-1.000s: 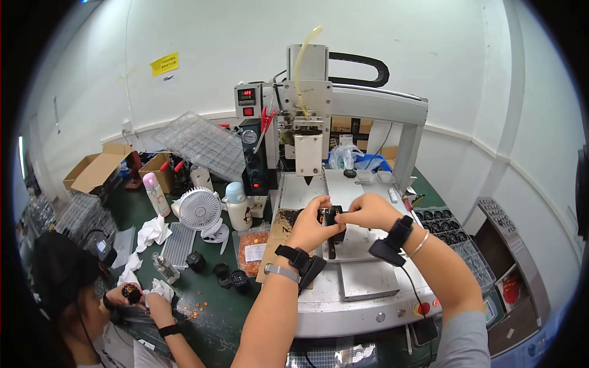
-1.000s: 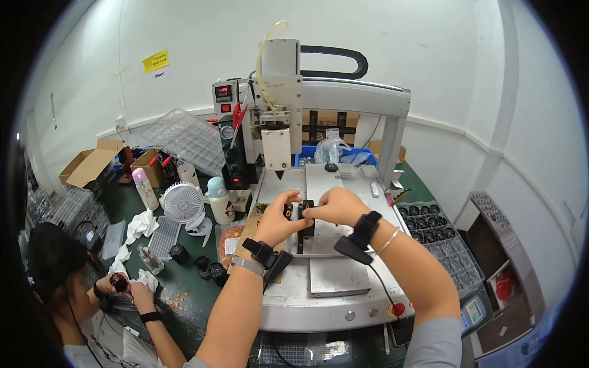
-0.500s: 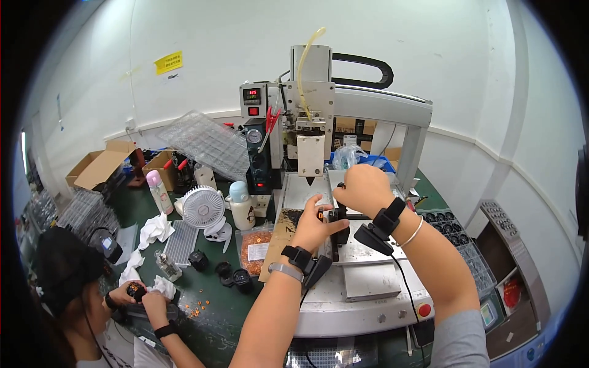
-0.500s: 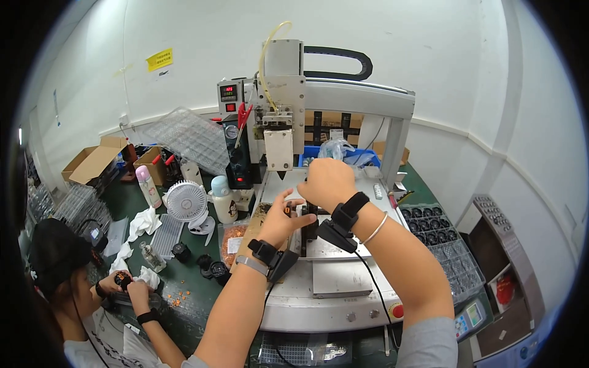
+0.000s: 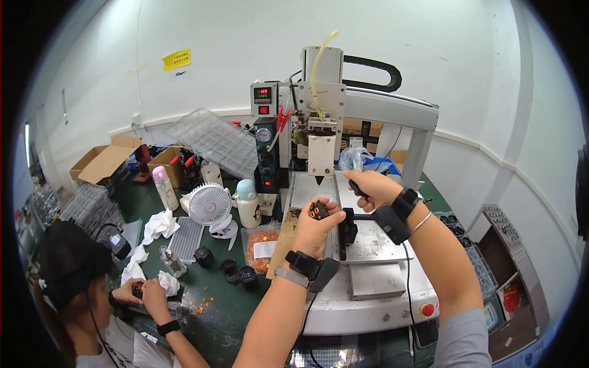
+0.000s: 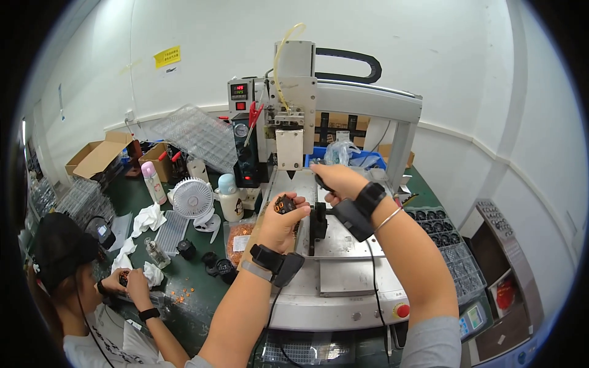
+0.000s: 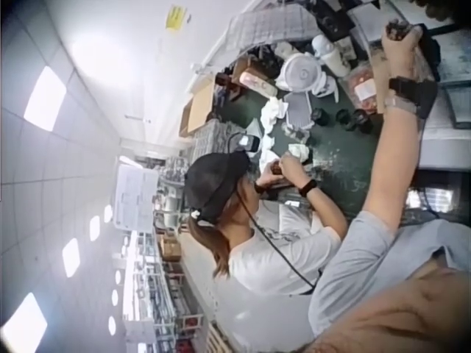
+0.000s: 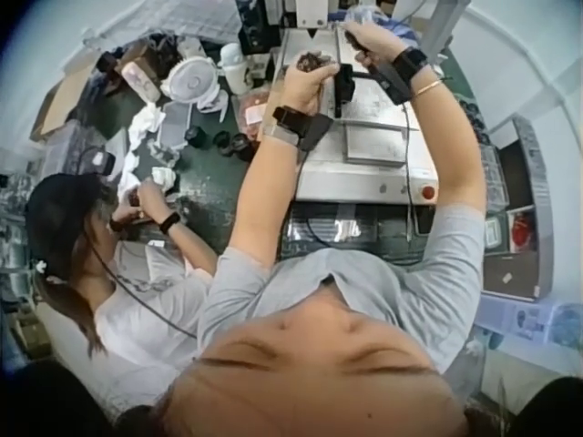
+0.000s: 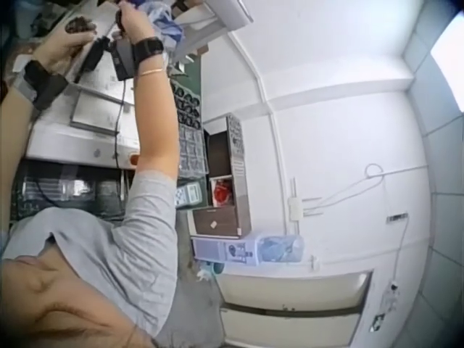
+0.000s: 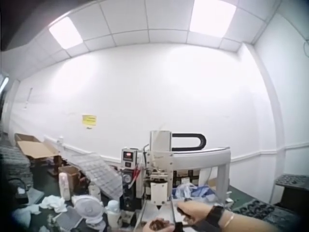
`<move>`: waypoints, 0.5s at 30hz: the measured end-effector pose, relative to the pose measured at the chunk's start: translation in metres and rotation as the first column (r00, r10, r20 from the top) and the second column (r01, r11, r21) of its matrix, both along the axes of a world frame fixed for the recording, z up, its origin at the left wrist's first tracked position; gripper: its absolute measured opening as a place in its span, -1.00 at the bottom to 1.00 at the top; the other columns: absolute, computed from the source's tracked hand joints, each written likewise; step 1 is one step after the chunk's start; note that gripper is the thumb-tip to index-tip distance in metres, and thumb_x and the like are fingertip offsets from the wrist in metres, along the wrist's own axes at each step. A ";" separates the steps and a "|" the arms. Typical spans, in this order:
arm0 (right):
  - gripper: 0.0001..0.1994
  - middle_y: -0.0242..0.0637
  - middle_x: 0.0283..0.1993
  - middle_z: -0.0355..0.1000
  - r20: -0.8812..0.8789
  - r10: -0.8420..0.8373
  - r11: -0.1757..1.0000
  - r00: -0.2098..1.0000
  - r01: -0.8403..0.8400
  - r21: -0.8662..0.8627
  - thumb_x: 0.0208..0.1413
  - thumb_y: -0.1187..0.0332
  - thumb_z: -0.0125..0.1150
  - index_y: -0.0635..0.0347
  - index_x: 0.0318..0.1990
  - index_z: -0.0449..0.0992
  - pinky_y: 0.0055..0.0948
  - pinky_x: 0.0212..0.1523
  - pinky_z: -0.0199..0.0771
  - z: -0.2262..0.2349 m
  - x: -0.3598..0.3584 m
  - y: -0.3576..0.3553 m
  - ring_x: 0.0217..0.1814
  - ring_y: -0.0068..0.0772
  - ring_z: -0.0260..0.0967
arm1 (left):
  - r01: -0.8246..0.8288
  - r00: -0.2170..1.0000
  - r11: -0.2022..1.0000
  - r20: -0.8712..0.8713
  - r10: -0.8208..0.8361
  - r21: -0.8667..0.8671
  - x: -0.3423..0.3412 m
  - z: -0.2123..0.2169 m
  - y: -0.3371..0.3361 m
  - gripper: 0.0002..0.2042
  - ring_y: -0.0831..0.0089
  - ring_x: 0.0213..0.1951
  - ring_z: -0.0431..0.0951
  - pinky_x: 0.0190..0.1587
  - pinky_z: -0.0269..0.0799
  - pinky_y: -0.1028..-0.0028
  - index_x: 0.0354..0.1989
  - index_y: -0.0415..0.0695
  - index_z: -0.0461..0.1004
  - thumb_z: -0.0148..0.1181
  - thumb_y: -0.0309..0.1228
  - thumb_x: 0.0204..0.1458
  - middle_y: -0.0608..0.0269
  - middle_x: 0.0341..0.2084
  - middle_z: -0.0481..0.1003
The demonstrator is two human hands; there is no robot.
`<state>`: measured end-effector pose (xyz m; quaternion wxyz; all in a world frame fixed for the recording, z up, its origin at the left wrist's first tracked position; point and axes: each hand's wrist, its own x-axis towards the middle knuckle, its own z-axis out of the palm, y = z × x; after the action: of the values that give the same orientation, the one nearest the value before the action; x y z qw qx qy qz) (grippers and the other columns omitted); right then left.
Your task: The person picks up a counter, places it into a machine jig, and presses a button to operate the machine. They then remove the counter to press its buttons by hand and use a handheld controller to adjust the machine before repeating the process.
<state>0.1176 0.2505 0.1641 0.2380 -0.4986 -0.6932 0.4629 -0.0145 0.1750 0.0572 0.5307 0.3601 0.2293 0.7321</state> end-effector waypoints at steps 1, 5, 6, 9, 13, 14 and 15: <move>-0.62 -0.39 -0.69 0.20 -0.077 0.005 0.989 0.997 -0.016 -0.148 0.08 0.01 0.02 0.20 -0.42 0.32 -0.56 -0.74 0.12 -0.009 0.006 0.011 -0.69 -0.56 0.19 | -0.098 0.993 0.993 -0.058 0.102 0.063 0.001 -0.001 0.000 -0.64 0.48 -0.30 0.47 -0.22 0.44 0.53 -0.22 -0.18 0.28 0.24 -0.69 -0.20 0.24 -0.31 0.39; -0.68 -0.35 -0.64 0.22 0.107 0.102 0.995 0.989 -0.103 -0.003 0.01 0.21 0.17 0.36 -0.40 0.34 -0.51 -0.77 0.16 -0.025 0.016 0.006 -0.71 -0.52 0.18 | -0.252 0.938 0.960 -0.215 0.274 0.124 0.000 0.001 -0.006 -0.64 0.59 -0.38 0.42 -0.24 0.40 0.59 -0.26 -0.17 0.29 0.26 -0.65 -0.25 0.33 -0.38 0.36; -0.68 -0.19 -0.64 0.32 0.109 -0.029 0.971 0.994 0.002 0.240 -0.07 0.23 0.22 0.40 -0.47 0.40 -0.36 -0.66 0.30 -0.040 0.014 0.007 -0.64 -0.30 0.32 | -0.296 0.905 0.942 -0.270 0.329 0.156 0.002 0.003 -0.007 -0.65 0.62 -0.41 0.39 -0.28 0.38 0.61 -0.27 -0.16 0.29 0.26 -0.63 -0.26 0.35 -0.40 0.35; -0.73 0.02 -0.54 0.41 0.350 -0.002 0.607 0.937 -0.277 0.745 -0.15 0.29 0.20 0.41 -0.50 0.46 -0.25 -0.46 0.41 -0.054 0.008 0.014 -0.46 -0.05 0.41 | -0.357 0.844 0.911 -0.346 0.409 0.206 0.004 0.003 -0.010 -0.67 0.66 -0.44 0.36 -0.36 0.35 0.63 -0.29 -0.14 0.30 0.25 -0.61 -0.27 0.37 -0.42 0.33; -0.79 0.06 -0.42 0.44 0.680 -0.154 0.693 0.716 -0.412 0.591 -0.21 0.33 0.16 0.32 -0.45 0.51 -0.23 -0.27 0.44 -0.055 -0.014 0.002 -0.30 0.02 0.42 | -0.386 0.801 0.895 -0.400 0.445 0.223 0.004 0.004 -0.015 -0.68 0.67 -0.45 0.32 -0.39 0.31 0.64 -0.30 -0.14 0.30 0.25 -0.57 -0.27 0.38 -0.44 0.31; -0.78 0.05 -0.41 0.45 0.700 -0.142 0.701 0.700 -0.428 0.571 -0.22 0.31 0.19 0.31 -0.46 0.53 -0.23 -0.25 0.45 -0.052 -0.016 -0.003 -0.29 0.02 0.43 | -0.384 0.802 0.897 -0.402 0.441 0.218 0.004 0.005 -0.016 -0.68 0.67 -0.45 0.32 -0.39 0.31 0.64 -0.30 -0.14 0.30 0.25 -0.57 -0.27 0.38 -0.44 0.31; -0.78 0.05 -0.41 0.45 0.700 -0.140 0.703 0.700 -0.428 0.568 -0.22 0.31 0.19 0.31 -0.46 0.53 -0.23 -0.25 0.45 -0.051 -0.017 -0.005 -0.29 0.02 0.43 | -0.393 0.793 0.892 -0.410 0.451 0.221 0.005 0.006 -0.016 -0.68 0.65 -0.44 0.32 -0.38 0.30 0.63 -0.31 -0.14 0.30 0.26 -0.57 -0.28 0.38 -0.45 0.31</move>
<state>0.1002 0.2450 0.1133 0.0862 -0.4461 -0.8900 -0.0388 -0.0099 0.1586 0.0629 0.2624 0.4914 0.3746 0.7412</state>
